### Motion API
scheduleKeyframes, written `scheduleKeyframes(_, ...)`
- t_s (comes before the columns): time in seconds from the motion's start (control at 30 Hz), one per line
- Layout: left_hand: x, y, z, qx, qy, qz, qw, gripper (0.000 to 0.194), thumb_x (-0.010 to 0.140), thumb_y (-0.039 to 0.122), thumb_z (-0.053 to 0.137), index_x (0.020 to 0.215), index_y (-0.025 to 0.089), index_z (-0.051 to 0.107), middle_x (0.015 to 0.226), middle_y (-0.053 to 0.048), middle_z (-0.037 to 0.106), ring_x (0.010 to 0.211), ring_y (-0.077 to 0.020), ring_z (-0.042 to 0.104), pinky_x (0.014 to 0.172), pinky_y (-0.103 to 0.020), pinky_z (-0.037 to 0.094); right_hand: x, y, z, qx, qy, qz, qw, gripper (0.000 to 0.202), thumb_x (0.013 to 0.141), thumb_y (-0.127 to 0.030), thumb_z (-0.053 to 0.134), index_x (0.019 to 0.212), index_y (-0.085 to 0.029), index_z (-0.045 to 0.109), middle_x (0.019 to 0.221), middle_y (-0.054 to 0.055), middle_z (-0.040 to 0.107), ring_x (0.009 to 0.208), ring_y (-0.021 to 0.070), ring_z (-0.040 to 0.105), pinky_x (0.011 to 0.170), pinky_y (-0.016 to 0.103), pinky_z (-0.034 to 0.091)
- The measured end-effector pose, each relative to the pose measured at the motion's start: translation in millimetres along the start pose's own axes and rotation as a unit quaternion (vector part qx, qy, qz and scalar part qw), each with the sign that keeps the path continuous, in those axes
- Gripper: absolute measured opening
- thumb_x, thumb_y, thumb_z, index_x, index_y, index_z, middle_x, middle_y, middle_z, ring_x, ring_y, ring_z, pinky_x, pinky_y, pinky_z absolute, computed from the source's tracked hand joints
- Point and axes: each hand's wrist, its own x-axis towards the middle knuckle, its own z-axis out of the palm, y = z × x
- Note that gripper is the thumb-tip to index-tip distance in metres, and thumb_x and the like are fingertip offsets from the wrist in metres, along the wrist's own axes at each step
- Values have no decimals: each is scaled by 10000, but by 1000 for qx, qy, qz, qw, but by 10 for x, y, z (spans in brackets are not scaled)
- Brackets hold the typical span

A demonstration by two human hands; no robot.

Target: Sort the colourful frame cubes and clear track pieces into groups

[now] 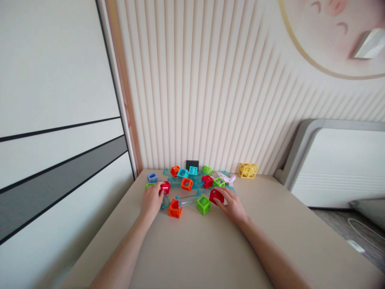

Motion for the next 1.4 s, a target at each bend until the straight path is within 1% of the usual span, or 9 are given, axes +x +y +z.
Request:
scheduleKeyframes(0.2,4,1,25,-73,37,-10,997,300,884,157,520,1165,227,598,899,-50,724,854,-247,692,774,-347,519,2,7,20,-2,24,3,1000,345,933,-393,582,1241,-243,624,1163,121,690,1042,267,678,882,411,582)
scheduleKeyframes(0.37,-2,10,31,-81,51,-2,995,290,893,157,500,1158,225,597,947,-66,735,868,-254,700,773,-355,529,2,20,25,-2,26,3,1000,351,939,-409,572,1250,-253,622,1166,118,676,1055,256,673,894,387,583)
scheduleKeyframes(0.5,4,4,53,-85,47,-35,995,272,895,175,516,1152,217,597,943,-60,739,868,-238,705,780,-332,530,6,21,36,-13,28,-30,999,340,948,-371,565,1264,-253,608,1155,122,665,1041,247,673,867,378,593)
scheduleKeyframes(0.7,11,11,57,-115,66,-75,988,250,880,171,544,1118,214,606,919,-50,738,861,-226,712,755,-303,525,4,40,64,-48,29,-68,996,346,946,-310,568,1291,-272,579,1161,119,645,1046,257,652,851,395,590)
scheduleKeyframes(0.93,12,25,24,-120,57,-106,985,231,867,181,574,1094,203,611,876,-44,721,791,-220,700,681,-287,494,2,43,81,-94,4,-75,993,352,910,-200,564,1253,-255,618,1172,124,631,1049,277,627,853,413,570)
scheduleKeyframes(1.07,20,-3,54,-140,62,-115,981,231,870,208,566,1097,205,613,862,-42,712,778,-214,695,694,-293,495,16,-4,87,-111,-28,-77,990,333,886,-137,553,1181,-243,666,1176,124,627,1043,275,613,862,416,558)
scheduleKeyframes(1.2,24,-13,94,-169,70,-120,976,230,871,219,543,1089,200,611,839,-39,706,771,-214,693,692,-298,500,31,-59,86,-126,-49,-93,987,319,884,-115,560,1131,-260,701,1219,123,606,1068,267,591,878,400,543)
scheduleKeyframes(1.3,23,-8,106,-177,76,-117,974,242,869,218,534,1099,199,606,859,-46,709,784,-219,695,708,-307,503,31,-84,95,-157,-68,-103,980,321,881,-125,596,1133,-288,709,1275,118,580,1136,289,546,921,428,516)
scheduleKeyframes(1.4,22,-3,105,-181,85,-116,973,244,866,228,531,1098,205,605,861,-44,710,796,-225,698,723,-315,505,26,-96,112,-182,-72,-100,975,313,867,-138,634,1116,-305,722,1319,107,560,1196,305,493,965,451,480)
